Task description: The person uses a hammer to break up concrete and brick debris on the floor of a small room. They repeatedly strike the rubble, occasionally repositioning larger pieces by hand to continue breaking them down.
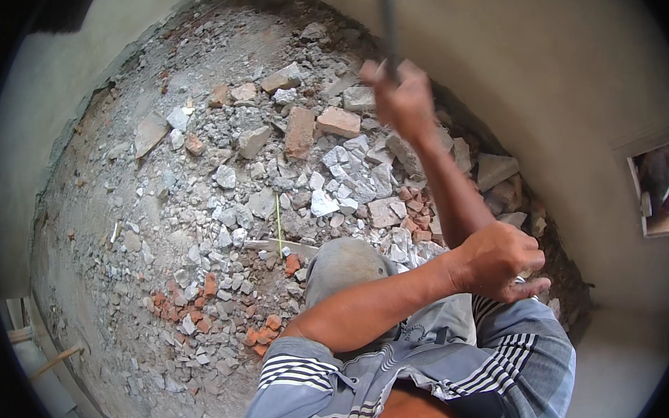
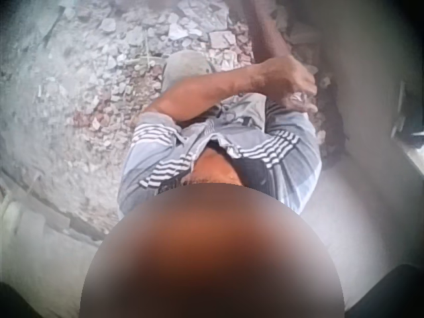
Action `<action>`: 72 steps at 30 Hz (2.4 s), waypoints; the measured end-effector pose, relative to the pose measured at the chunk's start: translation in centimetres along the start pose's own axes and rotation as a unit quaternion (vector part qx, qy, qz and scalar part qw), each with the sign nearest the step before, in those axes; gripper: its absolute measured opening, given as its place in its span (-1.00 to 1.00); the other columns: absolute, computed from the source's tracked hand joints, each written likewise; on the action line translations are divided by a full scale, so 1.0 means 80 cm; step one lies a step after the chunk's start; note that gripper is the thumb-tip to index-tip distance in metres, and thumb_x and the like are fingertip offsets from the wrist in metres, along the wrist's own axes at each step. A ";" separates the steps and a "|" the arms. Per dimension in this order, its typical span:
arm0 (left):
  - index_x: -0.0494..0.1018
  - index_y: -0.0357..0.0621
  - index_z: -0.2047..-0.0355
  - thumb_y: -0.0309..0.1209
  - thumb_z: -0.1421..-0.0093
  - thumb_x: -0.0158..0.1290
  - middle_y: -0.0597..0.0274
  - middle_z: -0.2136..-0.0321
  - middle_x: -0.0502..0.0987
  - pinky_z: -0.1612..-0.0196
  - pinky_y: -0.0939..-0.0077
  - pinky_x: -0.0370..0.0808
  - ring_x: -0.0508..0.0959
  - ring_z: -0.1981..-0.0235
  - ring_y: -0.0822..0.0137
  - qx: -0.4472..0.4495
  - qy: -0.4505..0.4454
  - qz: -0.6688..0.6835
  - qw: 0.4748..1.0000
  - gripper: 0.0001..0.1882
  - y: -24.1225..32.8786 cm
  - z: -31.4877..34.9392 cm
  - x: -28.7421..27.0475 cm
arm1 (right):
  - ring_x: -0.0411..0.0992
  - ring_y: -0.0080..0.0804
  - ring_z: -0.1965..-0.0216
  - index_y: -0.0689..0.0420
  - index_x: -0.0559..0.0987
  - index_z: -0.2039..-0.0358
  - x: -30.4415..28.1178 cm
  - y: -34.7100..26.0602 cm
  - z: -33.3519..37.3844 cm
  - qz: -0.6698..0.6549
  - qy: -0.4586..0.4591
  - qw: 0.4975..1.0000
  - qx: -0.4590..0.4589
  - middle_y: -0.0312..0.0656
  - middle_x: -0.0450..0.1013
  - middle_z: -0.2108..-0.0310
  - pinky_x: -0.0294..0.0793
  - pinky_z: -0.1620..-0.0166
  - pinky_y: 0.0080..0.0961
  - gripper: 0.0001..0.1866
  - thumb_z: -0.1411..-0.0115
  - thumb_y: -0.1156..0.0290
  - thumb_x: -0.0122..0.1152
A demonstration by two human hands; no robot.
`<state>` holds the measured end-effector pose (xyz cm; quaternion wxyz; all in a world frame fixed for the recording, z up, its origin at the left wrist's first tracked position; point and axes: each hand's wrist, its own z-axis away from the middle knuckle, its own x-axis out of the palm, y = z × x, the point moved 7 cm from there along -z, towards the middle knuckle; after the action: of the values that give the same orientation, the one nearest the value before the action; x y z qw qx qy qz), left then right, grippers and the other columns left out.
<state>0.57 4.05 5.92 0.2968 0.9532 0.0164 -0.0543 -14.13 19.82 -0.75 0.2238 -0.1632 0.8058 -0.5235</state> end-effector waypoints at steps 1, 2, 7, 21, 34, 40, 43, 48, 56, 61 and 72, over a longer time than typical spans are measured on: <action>0.40 -0.11 0.61 -0.22 -0.10 0.26 0.22 0.64 0.40 0.51 0.27 0.43 0.51 0.58 0.15 0.007 0.016 0.006 1.000 -0.67 0.003 0.001 -0.004 | 0.22 -0.66 0.74 0.09 0.44 0.53 -0.005 -0.030 -0.026 -0.077 0.014 0.996 -0.032 -0.39 0.27 0.73 0.18 0.68 -0.57 -0.67 -0.34 0.21 0.15; 0.39 -0.11 0.61 -0.23 -0.10 0.26 0.22 0.64 0.39 0.51 0.27 0.42 0.50 0.58 0.15 0.016 0.031 0.011 0.999 -0.67 0.006 0.001 -0.009 | 0.17 -0.67 0.79 0.07 0.38 0.56 -0.011 -0.062 -0.047 -0.171 0.028 0.978 -0.115 -0.40 0.22 0.76 0.14 0.72 -0.57 -0.67 -0.39 0.32 0.06; 0.40 -0.10 0.66 -0.21 -0.02 0.29 0.18 0.67 0.42 0.52 0.23 0.45 0.52 0.59 0.11 -0.022 0.066 -0.004 0.998 -0.66 0.003 -0.001 -0.038 | 0.20 -0.64 0.76 0.07 0.31 0.51 0.016 -0.010 -0.045 -0.375 0.090 0.902 -0.193 -0.40 0.23 0.72 0.17 0.71 -0.61 -0.72 -0.37 0.45 0.10; 0.43 -0.13 0.63 -0.24 -0.04 0.31 0.20 0.68 0.41 0.54 0.28 0.42 0.51 0.61 0.14 -0.048 0.097 0.044 0.993 -0.68 -0.023 -0.009 -0.050 | 0.23 -0.61 0.76 0.16 0.45 0.46 0.032 0.182 0.059 0.035 -0.043 0.986 0.155 -0.41 0.29 0.70 0.20 0.73 -0.53 -0.59 -0.17 0.07 0.37; 0.41 -0.11 0.65 -0.18 -0.04 0.29 0.16 0.68 0.41 0.53 0.22 0.44 0.51 0.60 0.07 -0.034 0.040 -0.018 0.998 -0.64 -0.016 -0.001 -0.043 | 0.56 0.04 0.31 0.43 0.61 0.33 0.127 0.302 0.205 0.298 -0.176 0.852 0.393 0.21 0.56 0.39 0.49 0.21 -0.18 -0.58 -0.07 0.22 0.26; 0.41 -0.13 0.63 -0.21 -0.08 0.27 0.19 0.66 0.39 0.55 0.27 0.39 0.50 0.60 0.15 -0.048 0.065 0.006 0.997 -0.65 -0.017 -0.001 -0.049 | 0.39 -0.43 0.59 0.31 0.60 0.43 0.082 0.260 0.126 0.186 -0.167 0.932 0.262 -0.23 0.42 0.65 0.35 0.49 -0.30 -0.44 -0.15 -0.08 0.26; 0.41 -0.13 0.63 -0.20 -0.07 0.28 0.17 0.66 0.41 0.54 0.26 0.41 0.51 0.59 0.12 -0.039 0.076 0.035 0.996 -0.65 -0.014 -0.004 -0.045 | 0.34 -0.61 0.68 0.11 0.47 0.51 0.029 0.098 0.005 -0.052 -0.020 0.997 0.047 -0.39 0.34 0.67 0.31 0.60 -0.50 -0.52 -0.21 -0.08 0.27; 0.41 -0.12 0.64 -0.19 -0.03 0.29 0.14 0.67 0.44 0.53 0.22 0.46 0.52 0.60 0.05 -0.028 0.067 0.001 0.997 -0.65 -0.010 0.001 -0.044 | 0.18 -0.69 0.76 0.01 0.33 0.53 0.000 0.014 -0.054 -0.356 0.140 0.914 -0.132 -0.44 0.17 0.78 0.19 0.71 -0.61 -0.68 -0.40 0.34 0.10; 0.42 -0.15 0.62 -0.24 -0.05 0.29 0.18 0.67 0.40 0.54 0.28 0.40 0.49 0.61 0.13 -0.036 0.053 -0.005 0.998 -0.67 -0.009 0.001 -0.053 | 0.57 0.03 0.34 0.32 0.65 0.32 0.138 0.364 0.255 0.322 -0.334 0.832 0.306 0.16 0.55 0.42 0.51 0.24 -0.15 -0.60 -0.06 0.17 0.33; 0.42 -0.14 0.62 -0.24 -0.05 0.30 0.19 0.67 0.40 0.54 0.28 0.40 0.49 0.61 0.13 -0.040 0.072 0.012 0.997 -0.67 -0.013 -0.002 -0.054 | 0.53 -0.16 0.49 0.24 0.67 0.27 0.096 0.265 0.154 0.257 -0.171 0.915 0.260 -0.04 0.53 0.57 0.49 0.37 -0.24 -0.53 -0.06 0.03 0.42; 0.38 -0.11 0.65 -0.23 -0.03 0.29 0.17 0.69 0.39 0.54 0.24 0.42 0.48 0.64 0.08 -0.029 0.123 0.041 0.991 -0.65 -0.004 0.002 -0.078 | 0.25 -0.46 0.70 0.15 0.41 0.35 0.028 0.053 -0.047 0.006 0.242 0.946 -0.215 -0.33 0.20 0.71 0.29 0.61 -0.42 -0.84 -0.36 0.39 0.13</action>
<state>-5.70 4.26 6.34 0.3217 0.9437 0.0150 0.0757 -18.16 23.28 -3.77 -0.0150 -0.0715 0.9301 -0.3599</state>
